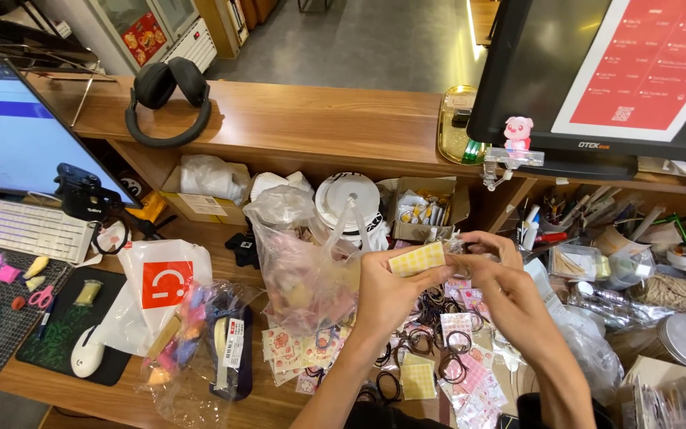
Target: Packaging small hair accessories and backing cards into individual plastic bags at a checkout counter.
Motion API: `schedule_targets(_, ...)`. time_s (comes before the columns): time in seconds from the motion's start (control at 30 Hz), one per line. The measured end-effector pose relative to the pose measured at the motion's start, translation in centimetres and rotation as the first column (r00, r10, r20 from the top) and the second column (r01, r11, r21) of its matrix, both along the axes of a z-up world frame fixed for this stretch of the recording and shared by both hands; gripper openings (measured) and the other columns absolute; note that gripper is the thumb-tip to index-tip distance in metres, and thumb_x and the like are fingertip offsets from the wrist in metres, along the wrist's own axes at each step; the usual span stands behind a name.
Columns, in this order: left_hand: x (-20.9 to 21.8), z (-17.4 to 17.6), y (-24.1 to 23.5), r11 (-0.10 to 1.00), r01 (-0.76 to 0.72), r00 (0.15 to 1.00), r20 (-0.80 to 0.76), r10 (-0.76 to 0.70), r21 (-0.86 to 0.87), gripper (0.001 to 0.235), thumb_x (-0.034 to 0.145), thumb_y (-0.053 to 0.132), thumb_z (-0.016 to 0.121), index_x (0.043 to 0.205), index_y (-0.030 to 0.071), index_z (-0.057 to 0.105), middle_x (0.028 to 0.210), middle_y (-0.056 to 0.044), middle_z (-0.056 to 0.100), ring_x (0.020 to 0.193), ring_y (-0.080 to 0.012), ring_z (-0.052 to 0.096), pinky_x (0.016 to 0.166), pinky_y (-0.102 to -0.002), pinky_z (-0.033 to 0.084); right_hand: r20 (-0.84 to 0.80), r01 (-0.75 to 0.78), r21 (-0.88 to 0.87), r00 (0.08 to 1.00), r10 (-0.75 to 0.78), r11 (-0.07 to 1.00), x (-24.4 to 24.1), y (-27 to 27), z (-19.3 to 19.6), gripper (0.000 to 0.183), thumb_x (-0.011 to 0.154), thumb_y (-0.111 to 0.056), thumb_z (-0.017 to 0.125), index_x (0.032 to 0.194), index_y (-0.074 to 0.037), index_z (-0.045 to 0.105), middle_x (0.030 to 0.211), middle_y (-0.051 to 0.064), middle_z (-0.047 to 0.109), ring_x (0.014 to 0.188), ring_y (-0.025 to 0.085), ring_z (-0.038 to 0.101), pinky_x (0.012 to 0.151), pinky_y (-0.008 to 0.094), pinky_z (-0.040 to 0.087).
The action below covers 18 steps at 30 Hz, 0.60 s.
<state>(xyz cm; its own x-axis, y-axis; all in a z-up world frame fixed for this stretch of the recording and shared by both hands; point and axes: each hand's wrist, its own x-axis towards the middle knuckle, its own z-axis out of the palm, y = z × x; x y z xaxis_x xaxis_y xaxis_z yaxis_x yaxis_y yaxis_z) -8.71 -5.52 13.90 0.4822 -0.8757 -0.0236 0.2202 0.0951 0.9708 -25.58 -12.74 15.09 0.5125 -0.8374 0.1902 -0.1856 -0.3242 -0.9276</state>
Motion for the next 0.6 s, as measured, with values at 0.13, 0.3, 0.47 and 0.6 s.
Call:
schedule_targets(0.13, -0.2, -0.4, -0.1, 0.999, 0.046, 0.999, 0.028, -0.046, -0.015, 0.04, 0.083, 0.001, 0.101, 0.12, -0.004, 0.089, 0.103, -0.023, 0.088, 0.082, -0.0213, 0.08, 0.077, -0.028, 0.063, 0.072, -0.041, 0.153, 0.997, 0.03, 0.987, 0.8, 1.3, 2.4, 0.084, 0.119, -0.054, 0.034, 0.125, 0.014, 0.083, 0.166, 0.036, 0.05, 0.147, 0.061, 0.045, 0.125, 0.081, 0.028)
schedule_targets(0.3, -1.4, 0.0, -0.2, 0.994, 0.075, 0.997, 0.039, -0.073, -0.075, 0.031, 0.084, 0.007, 0.101, 0.112, 0.001, 0.09, 0.102, -0.011, 0.089, 0.098, -0.0096, 0.075, 0.087, -0.026, 0.062, 0.116, 0.102, -0.027, 0.988, -0.099, 0.994, 2.1, 0.9, -0.3, 0.014, 0.098, -0.009, 0.086, 0.106, 0.001, 0.091, 0.141, 0.019, 0.079, 0.138, 0.033, 0.067, 0.129, 0.052, 0.043)
schedule_targets(0.47, 0.4, 0.4, 0.4, 0.984, 0.112, 0.993, 0.061, -0.104, -0.142, 0.041, 0.088, 0.014, 0.099, 0.123, -0.005, 0.086, 0.112, -0.026, 0.087, 0.1, -0.0282, 0.085, 0.092, -0.037, 0.068, 0.196, 0.253, 0.056, 0.946, -0.259, 0.966, 2.3, 1.1, -0.1, 0.017, 0.107, -0.013, 0.081, 0.1, 0.002, 0.086, 0.14, 0.02, 0.076, 0.138, 0.034, 0.066, 0.131, 0.057, 0.043)
schedule_targets(0.6, -0.1, 1.4, 0.3, 0.989, -0.029, 1.0, -0.012, 0.028, -0.142, 0.034, 0.09, 0.009, 0.097, 0.119, -0.007, 0.088, 0.11, -0.026, 0.088, 0.105, -0.0277, 0.082, 0.087, -0.035, 0.072, 0.278, 0.237, 0.122, 0.924, -0.263, 0.964, 3.0, 1.9, -0.2, 0.019, 0.108, -0.019, 0.081, 0.111, -0.001, 0.087, 0.139, 0.021, 0.076, 0.137, 0.029, 0.067, 0.13, 0.055, 0.045)
